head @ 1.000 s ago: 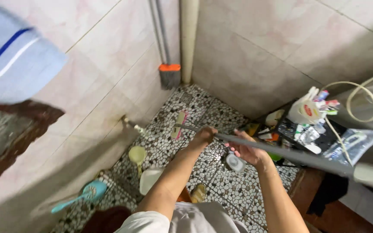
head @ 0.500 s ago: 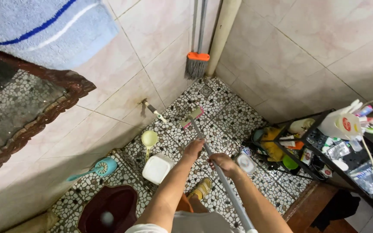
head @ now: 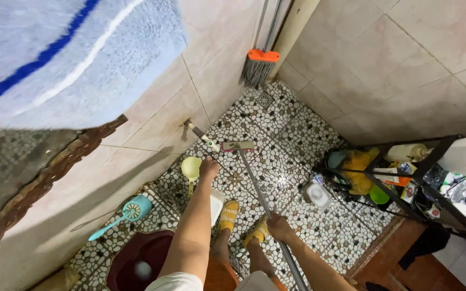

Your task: The person scrubs a pebble-tiled floor with a white sponge, then rinses the area using a handheld shower head. The person squats while scrubbing and stands while rinsing.

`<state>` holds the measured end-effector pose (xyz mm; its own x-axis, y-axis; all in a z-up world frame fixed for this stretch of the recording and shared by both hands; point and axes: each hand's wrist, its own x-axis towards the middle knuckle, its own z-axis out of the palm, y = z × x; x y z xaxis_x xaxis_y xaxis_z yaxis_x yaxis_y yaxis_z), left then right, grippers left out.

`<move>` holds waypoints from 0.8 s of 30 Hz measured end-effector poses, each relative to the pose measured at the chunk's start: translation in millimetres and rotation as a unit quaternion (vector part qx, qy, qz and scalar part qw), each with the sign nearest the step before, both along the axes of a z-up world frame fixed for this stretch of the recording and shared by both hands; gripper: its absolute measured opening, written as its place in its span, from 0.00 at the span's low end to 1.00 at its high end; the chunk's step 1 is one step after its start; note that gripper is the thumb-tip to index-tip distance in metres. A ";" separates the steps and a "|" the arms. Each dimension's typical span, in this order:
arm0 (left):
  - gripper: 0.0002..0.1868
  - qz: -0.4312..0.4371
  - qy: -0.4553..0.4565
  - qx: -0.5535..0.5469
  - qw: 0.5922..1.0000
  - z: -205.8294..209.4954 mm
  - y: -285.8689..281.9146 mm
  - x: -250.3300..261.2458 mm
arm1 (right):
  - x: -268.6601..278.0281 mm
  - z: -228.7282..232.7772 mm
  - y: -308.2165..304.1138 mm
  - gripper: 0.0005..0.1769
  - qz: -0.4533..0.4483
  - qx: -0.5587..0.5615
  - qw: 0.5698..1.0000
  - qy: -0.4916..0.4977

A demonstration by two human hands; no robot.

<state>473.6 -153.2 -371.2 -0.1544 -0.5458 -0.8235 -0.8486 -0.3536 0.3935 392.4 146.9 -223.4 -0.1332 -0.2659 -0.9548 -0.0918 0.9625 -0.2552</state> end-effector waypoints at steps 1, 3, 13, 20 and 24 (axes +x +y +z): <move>0.24 0.028 0.005 0.003 1.000 -10.9 -4.9 -1.9 | 4.0 29.4 -12.4 0.31 -0.078 0.044 0.996 0.014; 0.26 0.050 0.014 0.027 0.998 -16.6 -8.6 -8.7 | 12.5 13.0 -13.5 0.27 -0.077 0.021 0.997 0.018; 0.28 0.339 0.253 0.162 0.892 -17.2 -18.5 -30.8 | 47.4 -130.9 22.7 0.22 0.284 -0.056 0.938 0.190; 0.14 0.291 0.248 0.154 0.911 35.6 -25.5 -40.3 | 55.1 -35.6 -2.2 0.28 -0.047 0.080 0.992 0.091; 0.12 0.274 0.246 0.144 0.919 61.5 -22.5 -32.5 | 56.1 -25.0 8.7 0.19 -0.035 -0.010 0.998 0.058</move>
